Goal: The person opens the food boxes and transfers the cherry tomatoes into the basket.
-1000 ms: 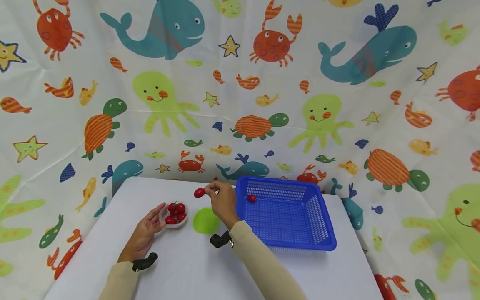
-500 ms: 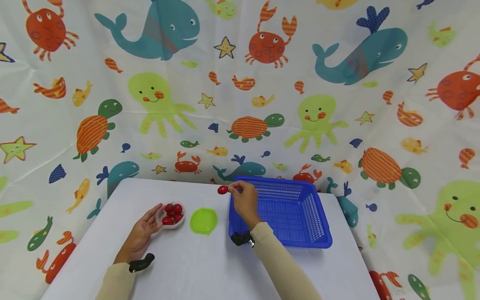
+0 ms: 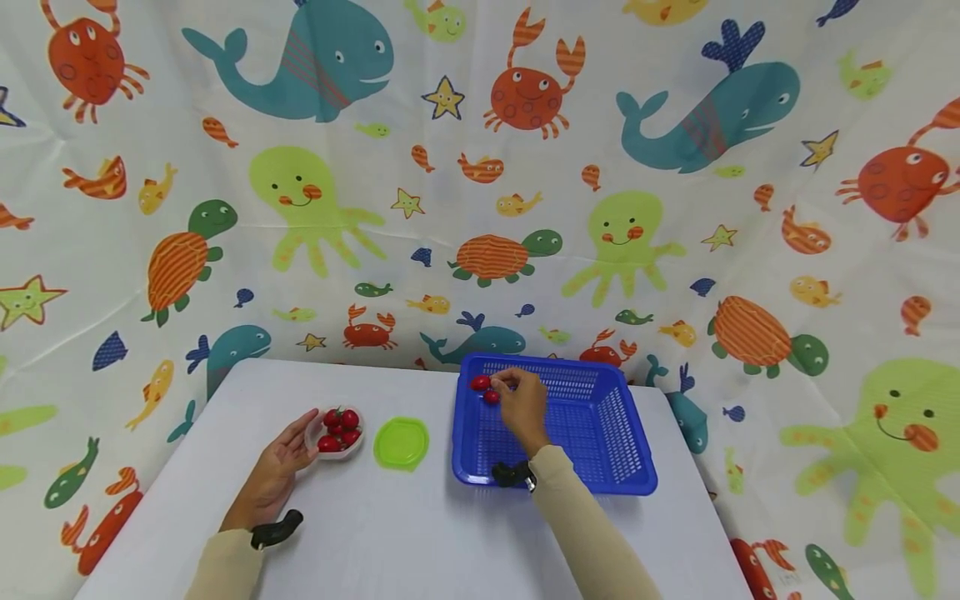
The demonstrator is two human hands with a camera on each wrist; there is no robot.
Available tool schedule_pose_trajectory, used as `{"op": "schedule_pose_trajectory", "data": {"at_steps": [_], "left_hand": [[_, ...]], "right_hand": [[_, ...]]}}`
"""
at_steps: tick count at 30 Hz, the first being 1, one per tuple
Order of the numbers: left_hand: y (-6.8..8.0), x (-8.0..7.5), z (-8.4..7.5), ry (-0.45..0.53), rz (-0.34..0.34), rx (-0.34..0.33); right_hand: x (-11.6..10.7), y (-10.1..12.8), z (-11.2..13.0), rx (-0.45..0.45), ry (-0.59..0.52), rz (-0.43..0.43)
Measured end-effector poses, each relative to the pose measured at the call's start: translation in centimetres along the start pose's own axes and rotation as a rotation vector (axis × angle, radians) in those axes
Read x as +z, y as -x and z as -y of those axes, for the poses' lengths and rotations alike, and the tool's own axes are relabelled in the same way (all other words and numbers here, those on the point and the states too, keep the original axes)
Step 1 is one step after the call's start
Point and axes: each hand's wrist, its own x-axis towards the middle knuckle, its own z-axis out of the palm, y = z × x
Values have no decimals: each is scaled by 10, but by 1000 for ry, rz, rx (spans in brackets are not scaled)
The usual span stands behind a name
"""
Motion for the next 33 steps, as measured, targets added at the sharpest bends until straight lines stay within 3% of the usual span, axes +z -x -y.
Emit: {"op": "schedule_pose_trajectory", "data": {"at_steps": [15,33], "left_hand": [[-1,-3,0,-8,3,-3],[-3,-2,-2,13,12,-4]], "right_hand": [[-7,-12,-36,40,112,6],[-8,-38,-69,194,222,87]]}}
